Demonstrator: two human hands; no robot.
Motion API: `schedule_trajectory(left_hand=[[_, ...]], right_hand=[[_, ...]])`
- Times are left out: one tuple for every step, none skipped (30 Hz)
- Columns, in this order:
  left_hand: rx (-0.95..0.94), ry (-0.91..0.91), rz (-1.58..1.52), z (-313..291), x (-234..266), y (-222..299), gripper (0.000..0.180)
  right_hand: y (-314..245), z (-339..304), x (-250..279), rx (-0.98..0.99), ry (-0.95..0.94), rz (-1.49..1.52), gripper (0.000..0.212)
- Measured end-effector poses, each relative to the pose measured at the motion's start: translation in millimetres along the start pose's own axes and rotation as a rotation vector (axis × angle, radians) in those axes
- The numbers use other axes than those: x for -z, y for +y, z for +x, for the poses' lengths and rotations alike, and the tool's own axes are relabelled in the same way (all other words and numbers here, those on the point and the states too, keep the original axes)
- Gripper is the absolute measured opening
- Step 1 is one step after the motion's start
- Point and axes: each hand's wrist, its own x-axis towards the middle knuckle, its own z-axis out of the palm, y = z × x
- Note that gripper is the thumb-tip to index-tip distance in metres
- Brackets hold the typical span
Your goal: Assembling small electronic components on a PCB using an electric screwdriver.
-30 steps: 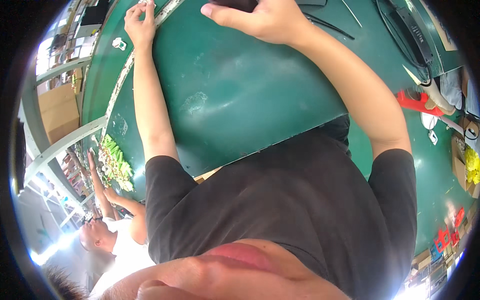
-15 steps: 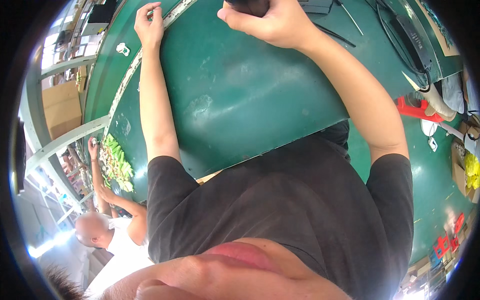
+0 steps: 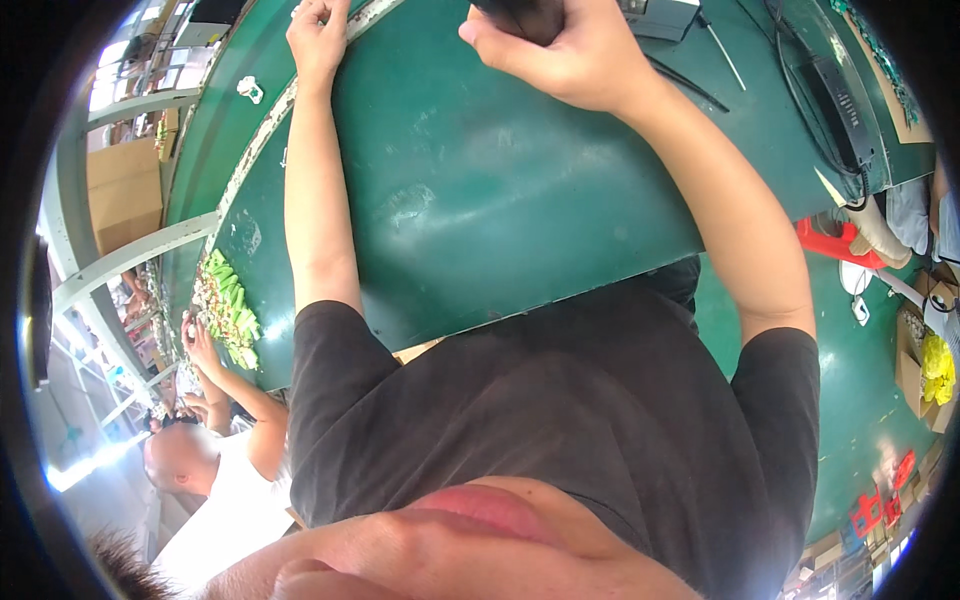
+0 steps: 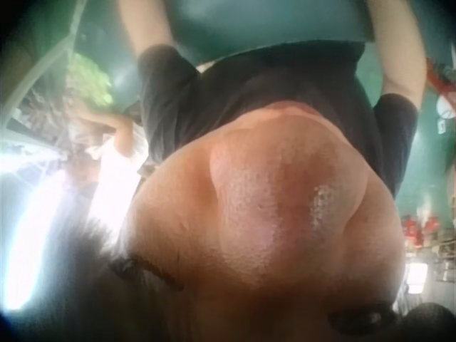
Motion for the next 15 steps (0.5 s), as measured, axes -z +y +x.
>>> schedule_trajectory(left_hand=[[-0.064,-0.008,0.056,1,1,-2,0.031],[-0.097,0.018,0.051,3,1,-4,0.033],[-0.090,0.017,0.055,1,1,-5,0.033],[-0.045,0.005,0.068,-1,1,-7,0.031],[-0.010,-0.001,0.071,3,-2,-6,0.030],[-0.013,0.007,0.067,4,-4,-5,0.030],[-0.022,0.024,0.045,2,-5,-5,0.027],[-0.025,0.038,0.025,-2,-6,-4,0.025],[-0.023,0.043,0.021,-1,-7,-4,0.025],[0.027,0.028,-0.035,3,-8,-5,0.023],[0.083,0.006,-0.087,2,-6,-7,0.022],[0.108,0.006,-0.098,2,-7,-9,0.022],[0.115,0.003,-0.100,-3,-7,-9,0.022],[0.107,0.007,-0.046,0,-8,-11,0.021],[0.099,0.012,0.008,2,-9,-13,0.021]], right_hand=[[-1,2,4,-0.035,-0.057,-0.030,0.030],[-1,5,6,-0.047,-0.091,-0.044,0.029],[-1,2,5,-0.070,-0.121,-0.055,0.029],[0,0,3,-0.087,-0.123,-0.034,0.033],[2,2,5,-0.084,-0.123,-0.038,0.035],[3,1,4,-0.092,-0.125,-0.035,0.036],[9,-1,2,0.003,-0.117,0.002,0.044],[12,-2,-2,0.092,-0.111,0.043,0.052],[14,-2,-6,0.091,-0.116,0.038,0.052],[16,-2,-10,0.071,-0.072,0.162,0.060],[16,-5,-14,0.043,-0.024,0.290,0.068],[21,-8,-12,0.034,-0.025,0.290,0.068],[28,-9,-7,0.061,-0.070,0.208,0.073],[29,-6,-4,0.100,-0.114,0.121,0.078],[30,-6,-5,0.106,-0.113,0.115,0.078]])
